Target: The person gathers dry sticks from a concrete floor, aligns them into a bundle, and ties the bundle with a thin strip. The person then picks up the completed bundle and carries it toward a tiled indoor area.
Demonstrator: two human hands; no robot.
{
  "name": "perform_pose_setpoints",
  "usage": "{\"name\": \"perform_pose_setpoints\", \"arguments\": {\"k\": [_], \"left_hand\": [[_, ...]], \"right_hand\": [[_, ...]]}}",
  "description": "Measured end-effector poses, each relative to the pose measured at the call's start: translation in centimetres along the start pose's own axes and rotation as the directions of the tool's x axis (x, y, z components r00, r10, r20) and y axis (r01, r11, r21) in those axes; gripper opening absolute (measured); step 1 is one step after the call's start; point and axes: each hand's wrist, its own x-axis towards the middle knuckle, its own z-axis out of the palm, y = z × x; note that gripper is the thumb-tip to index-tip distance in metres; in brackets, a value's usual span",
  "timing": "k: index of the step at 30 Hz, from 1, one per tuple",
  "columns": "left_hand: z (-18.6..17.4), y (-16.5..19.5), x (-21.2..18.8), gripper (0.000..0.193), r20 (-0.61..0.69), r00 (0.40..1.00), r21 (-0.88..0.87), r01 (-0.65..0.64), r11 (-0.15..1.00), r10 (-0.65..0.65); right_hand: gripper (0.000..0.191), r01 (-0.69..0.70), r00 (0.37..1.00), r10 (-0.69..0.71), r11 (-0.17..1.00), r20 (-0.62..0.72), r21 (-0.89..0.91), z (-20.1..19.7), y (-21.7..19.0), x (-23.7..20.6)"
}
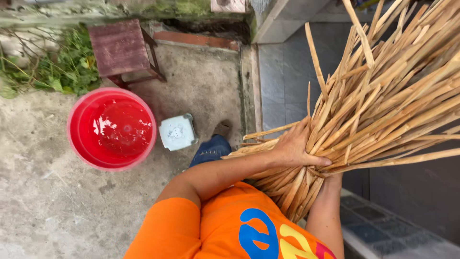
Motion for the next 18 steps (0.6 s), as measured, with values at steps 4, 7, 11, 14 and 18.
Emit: {"name": "perform_pose_setpoints", "arguments": {"k": [4, 7, 11, 14, 18], "left_hand": [[-0.8, -1.2, 5.0, 0.141, 0.077, 0.997, -0.046, -0.02, 0.999, 0.024], [-2.8, -1.3, 11.5, 0.131, 0.22, 0.96, 0.056, -0.189, 0.98, 0.173], [-4.3, 0.5, 16.9, 0.121, 0.305, 0.877, -0.045, -0.377, 0.925, 0.372], [-4.3, 2.8, 20.0, 0.106, 0.37, 0.866, -0.034, -0.35, 0.936, 0.337], [-4.0, 4.8, 22.0, 0.081, 0.361, 0.908, -0.194, -0.147, 0.97, 0.21]], "right_hand": [[0.06, 0.0, 1.0, 0.0, 1.0, -0.024, 0.023, -0.2, -1.4, 5.6], [0.06, 0.031, 0.996, -0.028, 0.999, -0.082, 0.037, -0.7, -2.7, 9.4], [0.06, 0.066, 0.983, -0.056, 0.996, -0.174, 0.054, -2.3, -4.5, 13.2], [0.06, 0.093, 0.964, -0.071, 0.993, -0.254, 0.072, -4.1, -5.1, 14.6], [0.06, 0.134, 0.934, -0.1, 0.988, -0.342, 0.076, -5.7, -4.4, 15.7]]}}
